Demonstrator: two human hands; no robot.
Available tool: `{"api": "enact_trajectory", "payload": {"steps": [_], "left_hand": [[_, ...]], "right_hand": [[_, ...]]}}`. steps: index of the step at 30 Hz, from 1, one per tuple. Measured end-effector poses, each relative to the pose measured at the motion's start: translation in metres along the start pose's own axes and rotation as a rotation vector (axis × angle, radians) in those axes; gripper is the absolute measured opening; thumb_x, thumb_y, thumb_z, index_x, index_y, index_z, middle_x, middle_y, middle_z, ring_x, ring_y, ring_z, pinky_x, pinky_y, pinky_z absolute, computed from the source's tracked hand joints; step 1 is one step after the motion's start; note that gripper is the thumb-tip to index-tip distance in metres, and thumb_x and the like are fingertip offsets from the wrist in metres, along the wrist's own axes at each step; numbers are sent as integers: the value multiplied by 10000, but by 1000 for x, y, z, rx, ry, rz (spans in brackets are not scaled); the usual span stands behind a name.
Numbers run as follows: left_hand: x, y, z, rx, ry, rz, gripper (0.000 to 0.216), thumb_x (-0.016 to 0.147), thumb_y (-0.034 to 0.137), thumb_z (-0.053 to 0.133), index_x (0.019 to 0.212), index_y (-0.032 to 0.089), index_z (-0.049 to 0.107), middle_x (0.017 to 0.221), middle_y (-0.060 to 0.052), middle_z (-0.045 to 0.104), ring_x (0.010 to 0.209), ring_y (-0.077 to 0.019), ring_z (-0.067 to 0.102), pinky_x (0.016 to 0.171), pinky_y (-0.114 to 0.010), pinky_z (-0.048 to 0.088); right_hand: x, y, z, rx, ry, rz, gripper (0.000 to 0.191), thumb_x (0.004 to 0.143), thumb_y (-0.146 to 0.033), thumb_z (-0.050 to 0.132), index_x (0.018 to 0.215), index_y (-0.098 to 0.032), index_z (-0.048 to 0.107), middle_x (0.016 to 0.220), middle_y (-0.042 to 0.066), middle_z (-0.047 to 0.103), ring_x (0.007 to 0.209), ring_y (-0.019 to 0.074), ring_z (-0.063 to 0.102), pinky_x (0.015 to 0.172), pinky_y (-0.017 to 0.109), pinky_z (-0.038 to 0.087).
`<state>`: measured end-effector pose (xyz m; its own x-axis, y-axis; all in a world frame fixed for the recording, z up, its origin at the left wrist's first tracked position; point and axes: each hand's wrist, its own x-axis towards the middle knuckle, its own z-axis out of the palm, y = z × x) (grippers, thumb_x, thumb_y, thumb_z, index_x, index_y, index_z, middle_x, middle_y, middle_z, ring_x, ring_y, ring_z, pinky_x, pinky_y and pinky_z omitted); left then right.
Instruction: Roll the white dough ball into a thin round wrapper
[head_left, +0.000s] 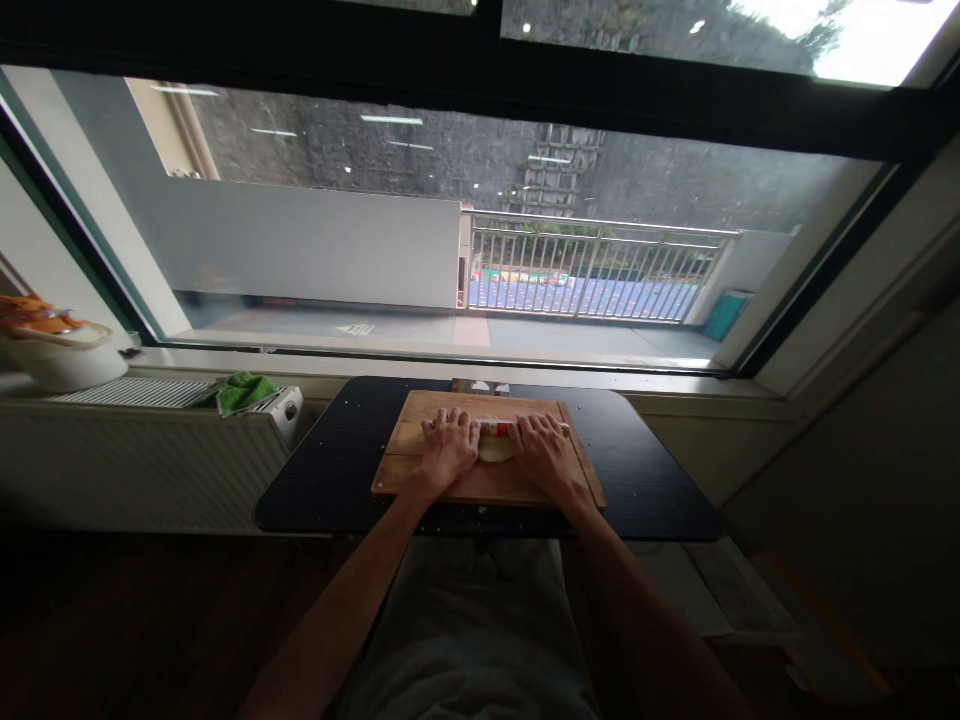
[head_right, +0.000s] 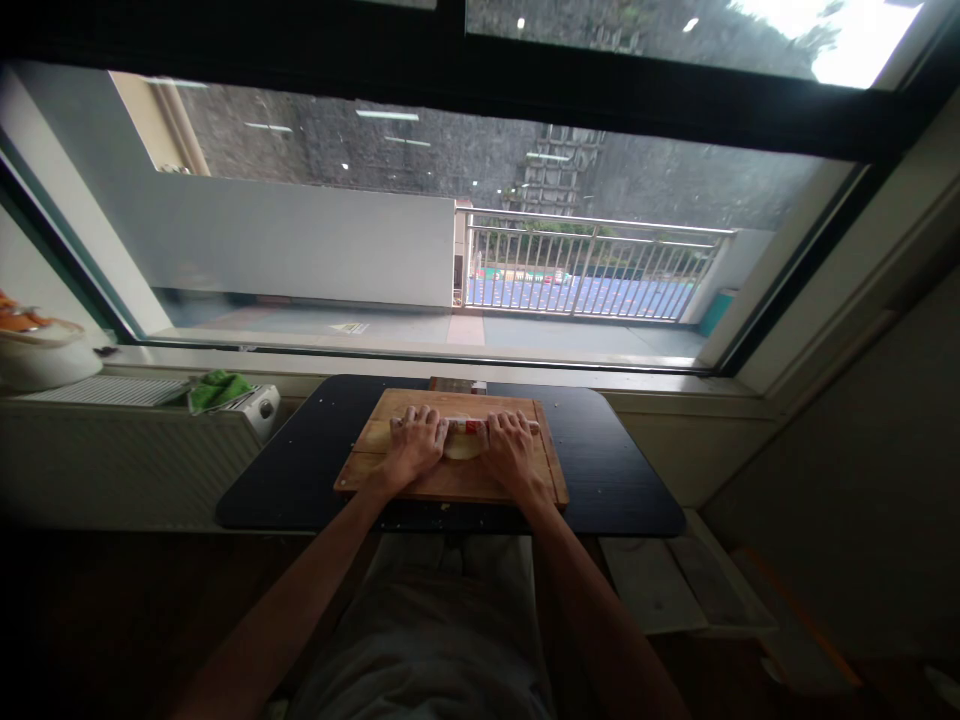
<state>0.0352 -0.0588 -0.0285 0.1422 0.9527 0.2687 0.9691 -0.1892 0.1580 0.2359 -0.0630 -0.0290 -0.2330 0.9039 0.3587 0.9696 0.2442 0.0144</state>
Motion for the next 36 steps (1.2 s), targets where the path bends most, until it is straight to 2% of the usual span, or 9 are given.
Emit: {"api": "enact_trajectory", "payload": {"steps": [4,9,15,22,28,36], "left_hand": [[-10,1,-5,13,-33,12,467,1165,439,301,1308,203,678,1404,-185,690,1341,-384,574,1090,-580,474],[-19,0,-6,24,-49,22,450,1164,453,314,1318,221,667,1432,-177,682,1348,-383,571,1095,-570,462],[-30,-2,-5,29,-55,31,453,1164,477,332,1333,212,658,1491,-173,664,1391,-389,557,1142,-587,439],[-35,-2,-11,20,-64,58,423,1157,476,360,1352,222,636,1514,-175,657,1386,-391,563,1125,-569,458],[-43,-3,-10,-4,-55,67,409,1157,466,368,1336,222,643,1472,-174,677,1356,-391,576,1125,-567,462],[-53,-5,-14,-31,-51,91,374,1162,437,387,1315,220,651,1407,-167,701,1316,-376,605,1116,-551,472]], "right_hand": [[-12,-2,0,20,48,11,439,1185,-362,395,1442,-139,673,1332,160,761,1252,283,636,1152,392,380],[-24,-5,-1,51,100,0,463,1177,-368,400,1499,-165,662,1370,151,758,1255,295,630,1164,422,375],[-33,-12,-6,91,121,0,490,1184,-392,370,1496,-174,680,1378,147,765,1268,304,634,1164,431,386],[-42,-15,-8,94,155,7,494,1178,-374,385,1538,-187,667,1433,156,744,1322,308,634,1175,433,399],[-55,-19,-12,115,182,26,507,1180,-377,352,1545,-223,668,1480,129,728,1379,304,611,1225,444,381],[-63,-21,-25,89,122,29,473,1163,-317,359,1466,-225,710,1427,125,753,1304,306,640,1161,428,421]]}}
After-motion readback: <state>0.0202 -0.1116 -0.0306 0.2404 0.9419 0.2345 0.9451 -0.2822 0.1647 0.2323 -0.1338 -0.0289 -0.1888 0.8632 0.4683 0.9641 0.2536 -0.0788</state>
